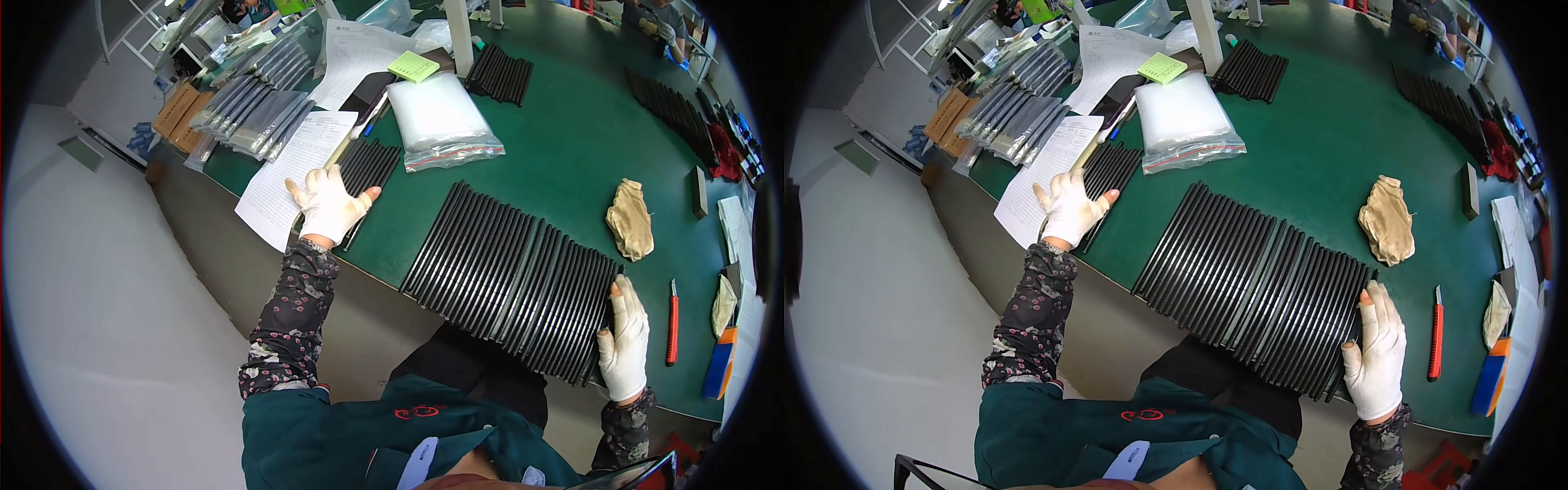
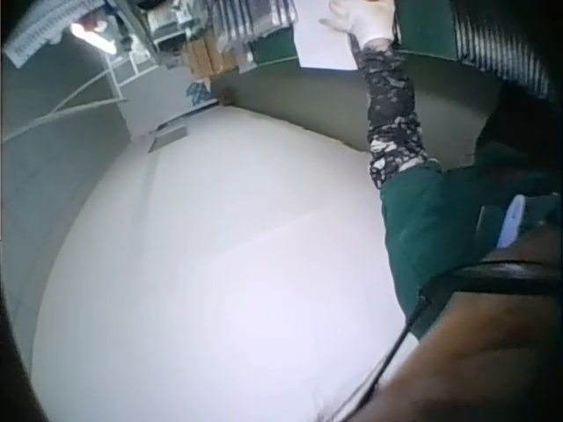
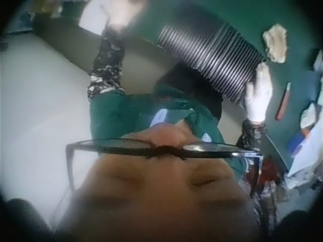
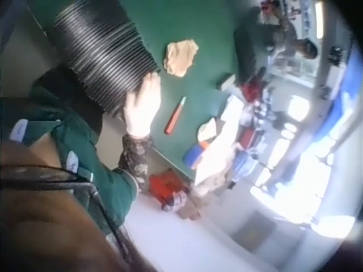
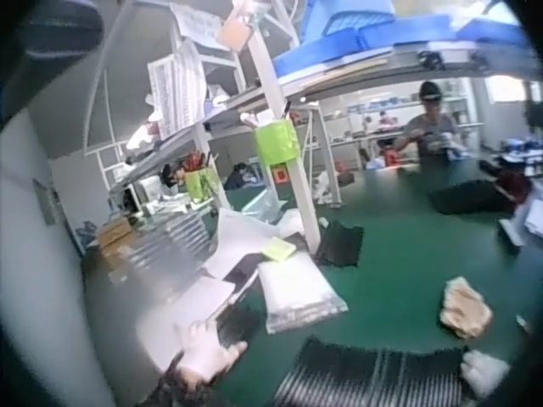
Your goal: The recorder organizes several rows of black rod-like components on a workbench and cleans them using a handheld air duster gun.
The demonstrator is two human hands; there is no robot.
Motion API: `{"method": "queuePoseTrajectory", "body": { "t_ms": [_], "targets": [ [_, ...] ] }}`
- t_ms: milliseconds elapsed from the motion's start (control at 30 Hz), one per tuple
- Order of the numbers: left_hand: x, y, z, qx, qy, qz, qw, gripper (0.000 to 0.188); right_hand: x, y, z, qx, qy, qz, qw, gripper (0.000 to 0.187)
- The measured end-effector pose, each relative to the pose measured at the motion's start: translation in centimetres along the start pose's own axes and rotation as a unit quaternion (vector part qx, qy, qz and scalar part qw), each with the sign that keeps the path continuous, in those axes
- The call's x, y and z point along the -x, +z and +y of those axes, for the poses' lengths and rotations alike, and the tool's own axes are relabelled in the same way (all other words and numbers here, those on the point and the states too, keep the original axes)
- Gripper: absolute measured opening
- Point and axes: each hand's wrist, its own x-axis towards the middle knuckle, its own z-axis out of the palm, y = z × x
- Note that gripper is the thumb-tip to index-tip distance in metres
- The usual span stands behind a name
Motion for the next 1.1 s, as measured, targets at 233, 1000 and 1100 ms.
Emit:
{"method": "queuePoseTrajectory", "body": {
  "t_ms": [233, 1000, 1100],
  "targets": [
    [2.5, 0.8, 1.2, -0.01, 0.068, 0.147, 0.987, 0.085, -0.1, -0.1, -0.1, -0.003, -0.009, 0.009, 1.0, 0.065],
    [3.2, -0.9, -1.2, 0.198, 0.425, -0.013, 0.883, 0.075, -0.4, -0.2, -0.2, 0.032, -0.007, -0.007, 0.999, 0.061],
    [3.5, -1.5, -1.0, 0.195, 0.426, -0.015, 0.884, 0.075, -0.9, -0.4, -0.1, 0.042, -0.1, -0.023, 0.994, 0.059]
  ]
}}
